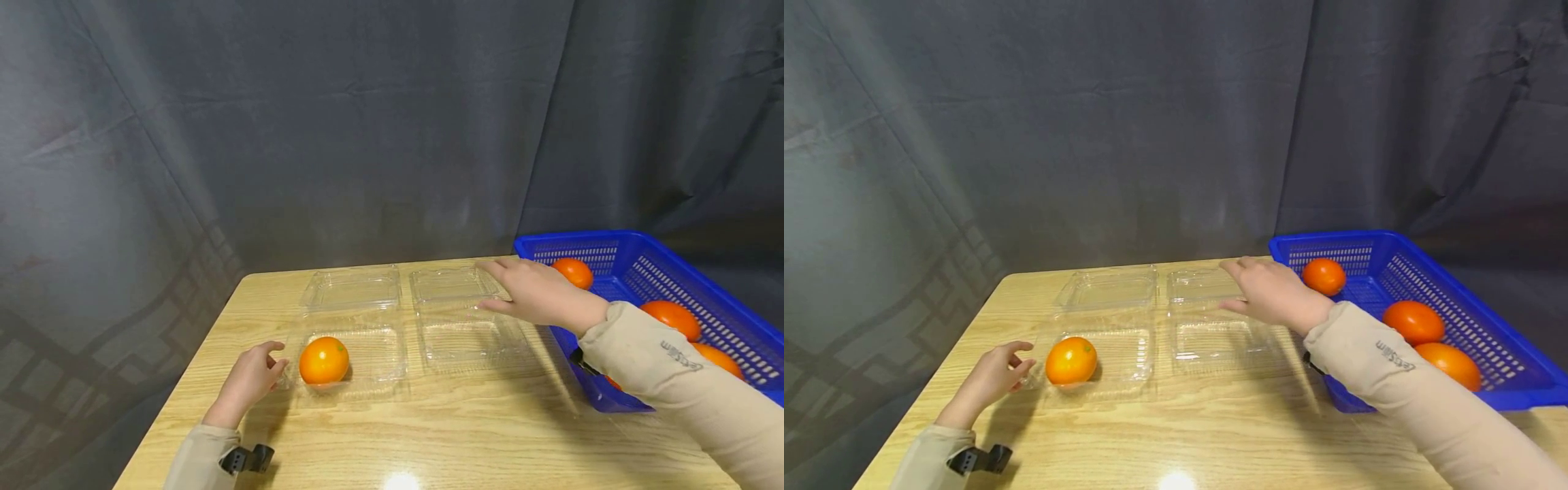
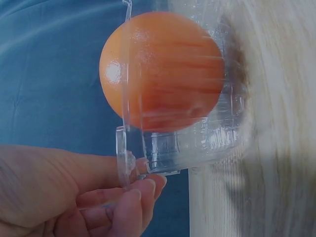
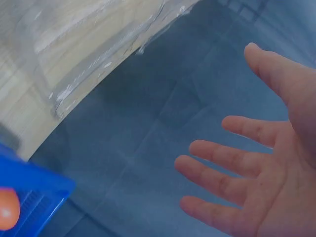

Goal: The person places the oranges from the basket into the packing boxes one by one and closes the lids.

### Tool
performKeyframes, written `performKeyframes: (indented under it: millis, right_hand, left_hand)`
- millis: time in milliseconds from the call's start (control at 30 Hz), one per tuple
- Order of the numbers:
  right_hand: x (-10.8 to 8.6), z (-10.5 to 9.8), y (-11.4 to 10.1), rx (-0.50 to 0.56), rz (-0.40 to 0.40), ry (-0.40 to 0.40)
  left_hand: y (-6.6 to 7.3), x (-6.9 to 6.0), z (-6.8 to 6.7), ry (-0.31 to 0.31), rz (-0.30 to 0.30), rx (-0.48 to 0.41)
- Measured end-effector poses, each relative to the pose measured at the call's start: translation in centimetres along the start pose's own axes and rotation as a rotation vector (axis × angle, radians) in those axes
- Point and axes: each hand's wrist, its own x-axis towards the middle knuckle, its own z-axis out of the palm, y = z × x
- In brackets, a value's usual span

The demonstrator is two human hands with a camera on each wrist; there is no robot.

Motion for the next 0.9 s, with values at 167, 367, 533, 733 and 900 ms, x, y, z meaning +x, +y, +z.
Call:
performKeyframes:
  millis: [167,367,533,733,900]
  right_hand:
    - [0.1,-0.2,1.7,-0.019,0.056,-0.012]
    - [0.2,-0.3,3.2,-0.023,0.135,-0.052]
    - [0.3,-0.4,4.4,-0.001,0.175,-0.071]
    - [0.2,-0.1,6.1,0.007,0.219,-0.078]
    - [0.3,0.2,7.3,0.027,0.298,-0.119]
  left_hand:
    - [0.0,0.0,0.0,0.003,0.004,-0.004]
    - [0.0,0.0,0.0,0.005,0.009,-0.003]
    - [0.0,0.1,0.0,0.006,0.007,0.003]
    - [0.0,0.1,0.0,0.007,0.006,0.003]
    - [0.0,0.1,0.1,0.013,0.004,0.003]
